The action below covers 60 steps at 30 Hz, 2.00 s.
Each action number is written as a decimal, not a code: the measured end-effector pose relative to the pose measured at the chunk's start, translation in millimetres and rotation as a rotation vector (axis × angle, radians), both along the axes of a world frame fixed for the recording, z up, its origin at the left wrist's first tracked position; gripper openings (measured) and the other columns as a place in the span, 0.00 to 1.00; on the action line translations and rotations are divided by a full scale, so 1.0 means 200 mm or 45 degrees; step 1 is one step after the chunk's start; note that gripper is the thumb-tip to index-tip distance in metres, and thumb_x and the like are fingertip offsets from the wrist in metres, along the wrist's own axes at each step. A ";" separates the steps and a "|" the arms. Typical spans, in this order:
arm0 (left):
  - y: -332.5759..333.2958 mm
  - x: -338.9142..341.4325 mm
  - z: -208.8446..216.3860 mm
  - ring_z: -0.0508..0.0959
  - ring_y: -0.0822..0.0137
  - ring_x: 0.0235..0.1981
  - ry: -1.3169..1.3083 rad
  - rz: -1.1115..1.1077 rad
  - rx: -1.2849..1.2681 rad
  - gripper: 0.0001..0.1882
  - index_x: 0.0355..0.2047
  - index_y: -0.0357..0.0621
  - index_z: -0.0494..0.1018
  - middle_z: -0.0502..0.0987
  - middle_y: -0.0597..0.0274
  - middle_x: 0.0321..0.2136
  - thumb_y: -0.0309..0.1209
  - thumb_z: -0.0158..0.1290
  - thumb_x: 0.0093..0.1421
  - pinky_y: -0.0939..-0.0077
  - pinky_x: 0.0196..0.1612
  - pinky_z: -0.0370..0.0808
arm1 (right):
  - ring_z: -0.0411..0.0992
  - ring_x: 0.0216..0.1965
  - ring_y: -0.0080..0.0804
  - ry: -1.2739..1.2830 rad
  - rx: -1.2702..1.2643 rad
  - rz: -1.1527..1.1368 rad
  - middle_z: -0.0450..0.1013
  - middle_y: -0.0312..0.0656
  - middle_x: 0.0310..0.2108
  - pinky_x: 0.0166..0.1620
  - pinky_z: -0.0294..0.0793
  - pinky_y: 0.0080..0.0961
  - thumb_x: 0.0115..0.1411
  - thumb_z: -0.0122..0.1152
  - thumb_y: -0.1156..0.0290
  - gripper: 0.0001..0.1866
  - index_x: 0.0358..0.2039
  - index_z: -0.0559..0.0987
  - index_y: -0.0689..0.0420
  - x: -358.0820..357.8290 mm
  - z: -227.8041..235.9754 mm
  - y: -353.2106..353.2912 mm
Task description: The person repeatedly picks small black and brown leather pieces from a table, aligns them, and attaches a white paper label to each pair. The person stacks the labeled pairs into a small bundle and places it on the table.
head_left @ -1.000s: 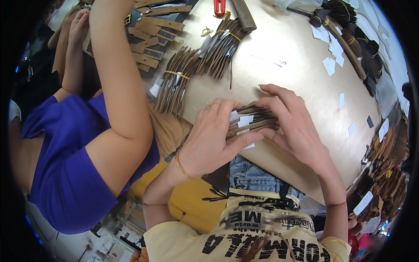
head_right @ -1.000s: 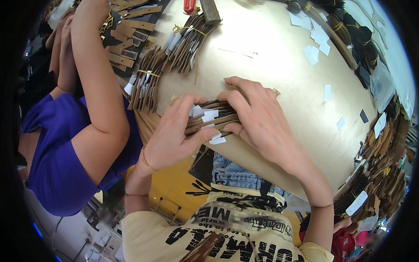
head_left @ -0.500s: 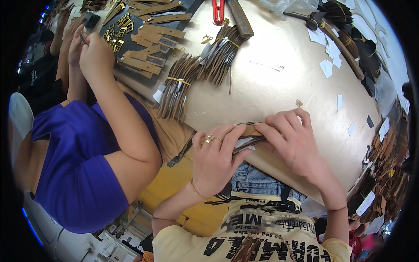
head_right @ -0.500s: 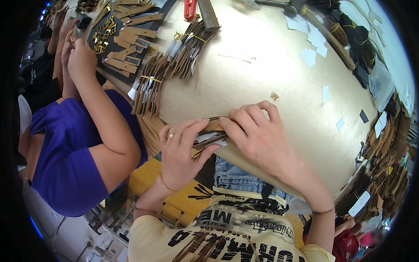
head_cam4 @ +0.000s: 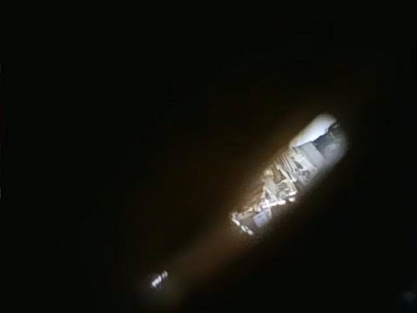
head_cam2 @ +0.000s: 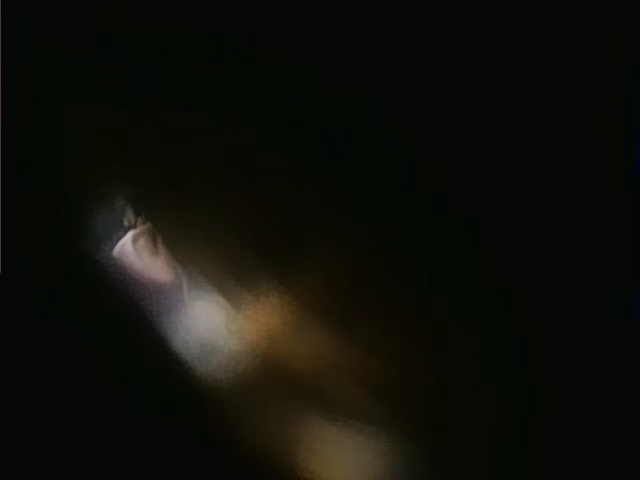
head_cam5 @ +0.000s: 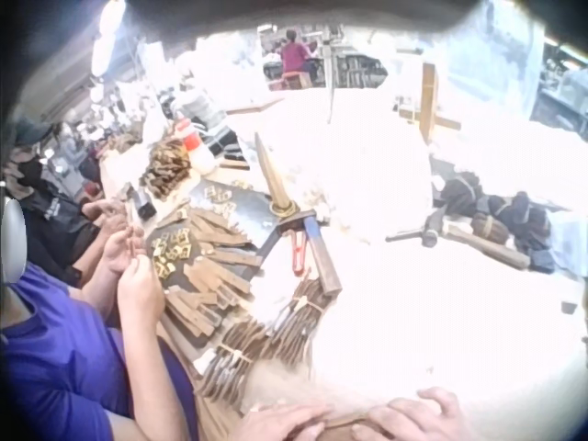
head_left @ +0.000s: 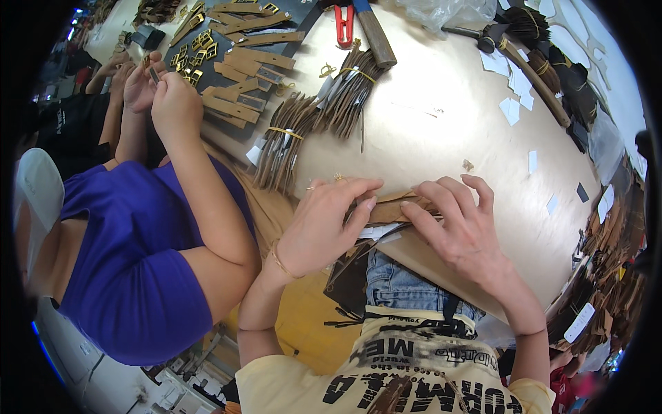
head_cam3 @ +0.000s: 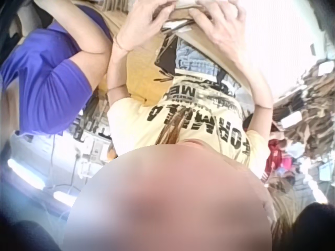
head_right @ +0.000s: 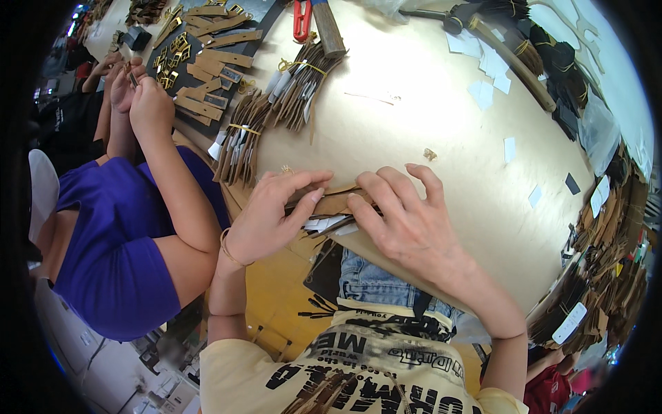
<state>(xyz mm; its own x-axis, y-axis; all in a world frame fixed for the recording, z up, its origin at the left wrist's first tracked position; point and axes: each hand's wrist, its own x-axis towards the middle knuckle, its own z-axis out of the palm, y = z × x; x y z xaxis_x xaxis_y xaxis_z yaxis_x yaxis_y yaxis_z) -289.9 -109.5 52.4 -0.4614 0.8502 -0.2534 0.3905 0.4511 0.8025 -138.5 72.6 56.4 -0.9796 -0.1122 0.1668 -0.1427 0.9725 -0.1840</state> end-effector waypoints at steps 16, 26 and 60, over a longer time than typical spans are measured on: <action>0.00 0.00 0.03 0.80 0.60 0.27 0.157 0.041 0.203 0.09 0.40 0.38 0.82 0.84 0.51 0.33 0.23 0.57 0.60 0.72 0.35 0.76 | 0.66 0.56 0.39 -0.146 -0.216 0.001 0.68 0.42 0.51 0.61 0.59 0.45 0.47 0.69 0.67 0.17 0.38 0.76 0.56 -0.07 0.03 0.02; -0.01 0.19 0.01 0.72 0.45 0.49 0.256 -0.066 -0.014 0.31 0.57 0.37 0.63 0.71 0.46 0.48 0.36 0.61 0.58 0.55 0.52 0.69 | 0.65 0.57 0.42 -0.183 -0.310 -0.130 0.68 0.42 0.52 0.61 0.58 0.46 0.47 0.71 0.66 0.27 0.49 0.75 0.52 -0.04 0.02 0.02; 0.02 0.14 -0.09 0.77 0.49 0.45 0.215 0.382 0.045 0.22 0.49 0.35 0.68 0.76 0.47 0.42 0.24 0.62 0.56 0.62 0.49 0.72 | 0.72 0.48 0.35 0.224 0.040 0.206 0.75 0.41 0.41 0.54 0.67 0.35 0.53 0.57 0.70 0.13 0.39 0.80 0.58 0.15 -0.10 0.04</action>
<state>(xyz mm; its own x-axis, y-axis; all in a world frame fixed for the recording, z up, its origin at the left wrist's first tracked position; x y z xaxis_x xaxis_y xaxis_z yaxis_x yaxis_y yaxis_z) -261.9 -105.6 33.4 -0.7251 0.6771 -0.1254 0.3730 0.5393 0.7550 -109.2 79.6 37.1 -0.9047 -0.2729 0.3270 -0.3240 0.9393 -0.1125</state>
